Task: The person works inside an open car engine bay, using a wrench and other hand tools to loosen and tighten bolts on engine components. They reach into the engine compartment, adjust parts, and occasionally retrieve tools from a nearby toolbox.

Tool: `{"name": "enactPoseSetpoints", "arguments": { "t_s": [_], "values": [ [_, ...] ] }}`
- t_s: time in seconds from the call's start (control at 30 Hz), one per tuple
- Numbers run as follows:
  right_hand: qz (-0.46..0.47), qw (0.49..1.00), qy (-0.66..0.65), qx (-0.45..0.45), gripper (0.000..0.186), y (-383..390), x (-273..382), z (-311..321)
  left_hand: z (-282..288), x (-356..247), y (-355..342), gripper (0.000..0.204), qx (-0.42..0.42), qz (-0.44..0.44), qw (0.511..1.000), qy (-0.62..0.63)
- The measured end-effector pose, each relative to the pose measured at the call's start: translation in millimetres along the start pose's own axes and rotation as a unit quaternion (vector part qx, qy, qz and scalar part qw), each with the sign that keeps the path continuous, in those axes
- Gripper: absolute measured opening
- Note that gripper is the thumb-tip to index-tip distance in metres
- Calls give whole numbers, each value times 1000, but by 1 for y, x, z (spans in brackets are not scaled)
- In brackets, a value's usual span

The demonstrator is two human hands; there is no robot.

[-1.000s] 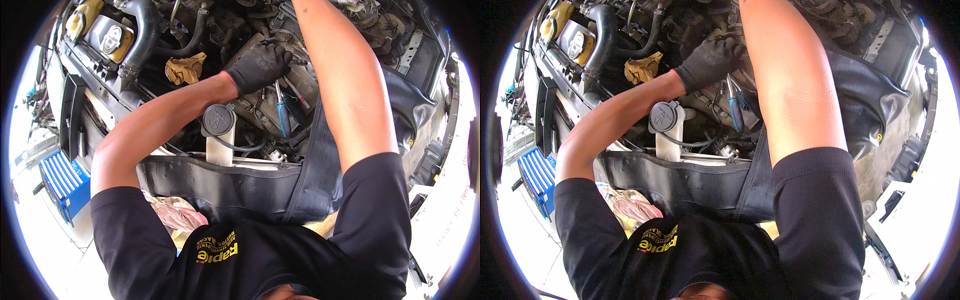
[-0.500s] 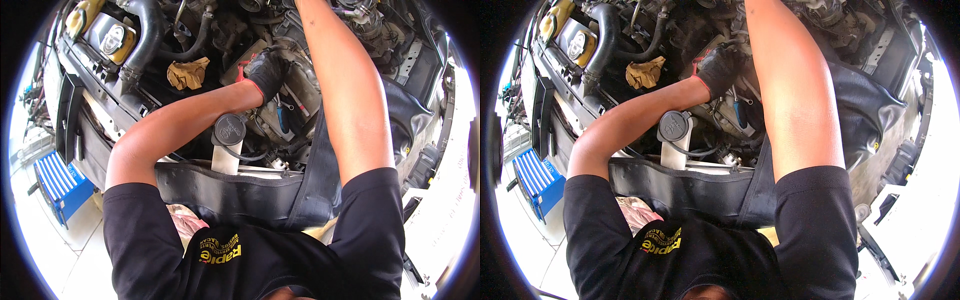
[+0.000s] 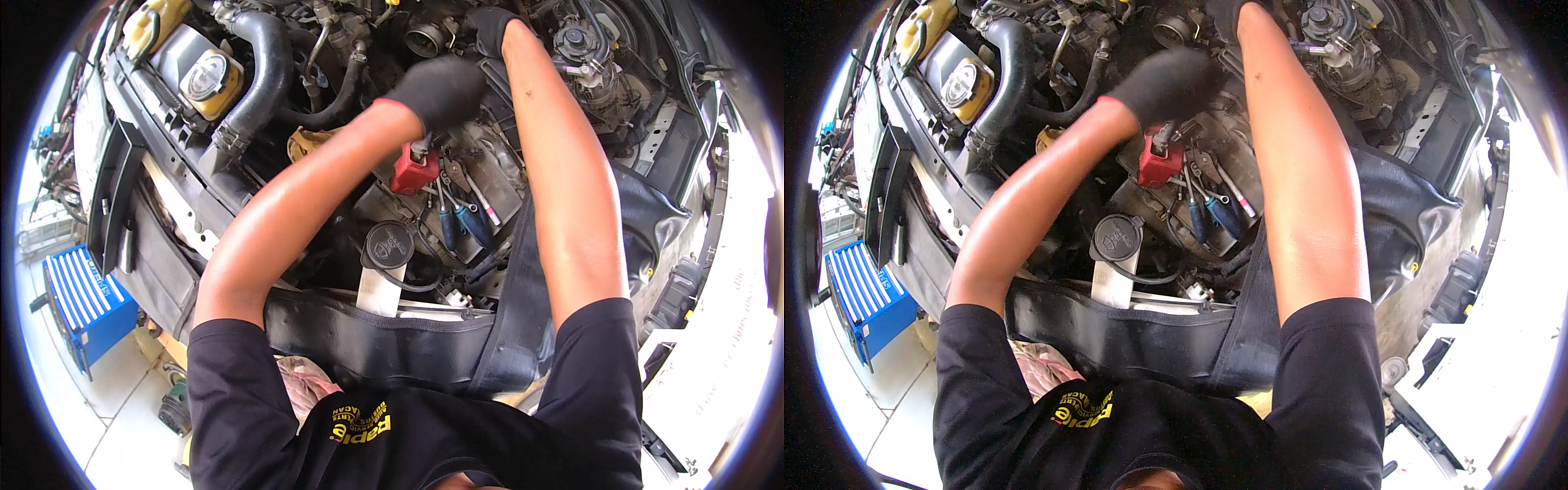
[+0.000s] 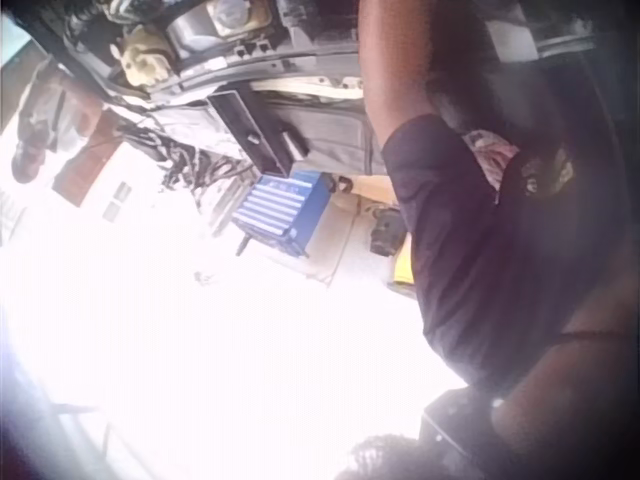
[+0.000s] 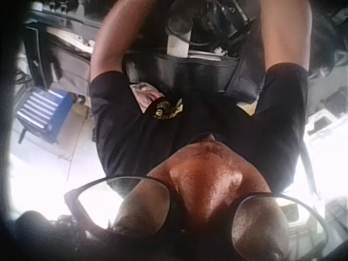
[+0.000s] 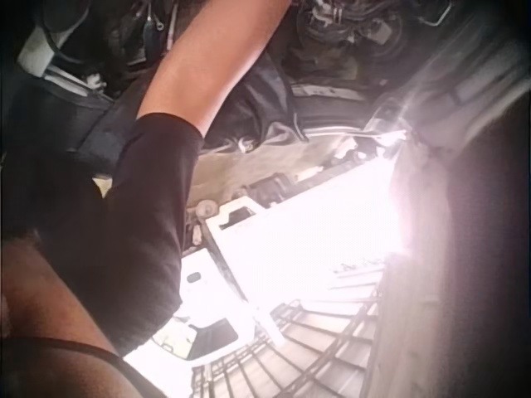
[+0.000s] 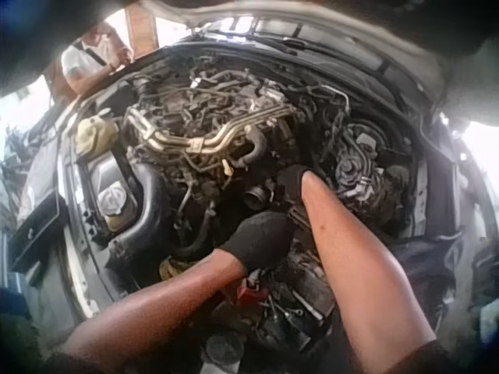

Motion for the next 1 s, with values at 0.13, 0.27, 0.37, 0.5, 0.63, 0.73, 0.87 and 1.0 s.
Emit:
{"name": "enactPoseSetpoints", "arguments": {
  "t_s": [0.13, 0.27, 0.37, 0.5, 0.63, 0.73, 0.87, 1.0],
  "values": [
    [-3, 1000, -4, 3, 33, 8, -12, 0, -13, 56, -32, 30, -285, 173, 908, 255],
    [4, 1000, 10, 9, 34, 7, -1, 5, -23, 69, -44, 30, -335, 252, 841, 342],
    [-2, 999, 30, 31, 34, 9, -9, 2, -22, 82, -59, 28, -209, 225, 908, 285],
    [-6, 991, 97, 94, 32, -12, -10, -18, -34, 89, -67, 23, -98, -10, 994, 48],
    [-20, 996, 39, 75, 32, -14, 4, -9, -46, 80, -48, 18, -220, -121, 967, 52],
    [10, 995, 94, 29, 34, -28, -25, -33, -82, 93, -79, 25, -246, 43, 869, 426],
    [-33, 994, 91, 60, 36, -32, -29, -61, -60, 46, -63, 37, -316, 217, 794, 473],
    [-14, 999, 15, 26, 35, -26, -4, -23, -59, 59, -50, 41, -337, 241, 784, 462]
  ]
}}
Point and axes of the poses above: each hand's wrist, its own y-axis away from the middle knuckle, its own z-axis out of the back of the hand, x = y × z, the point moved 3 cm from there along -y, towards the middle knuckle, and after that the axes turned 5 degrees about x, right-handed, at the moved point
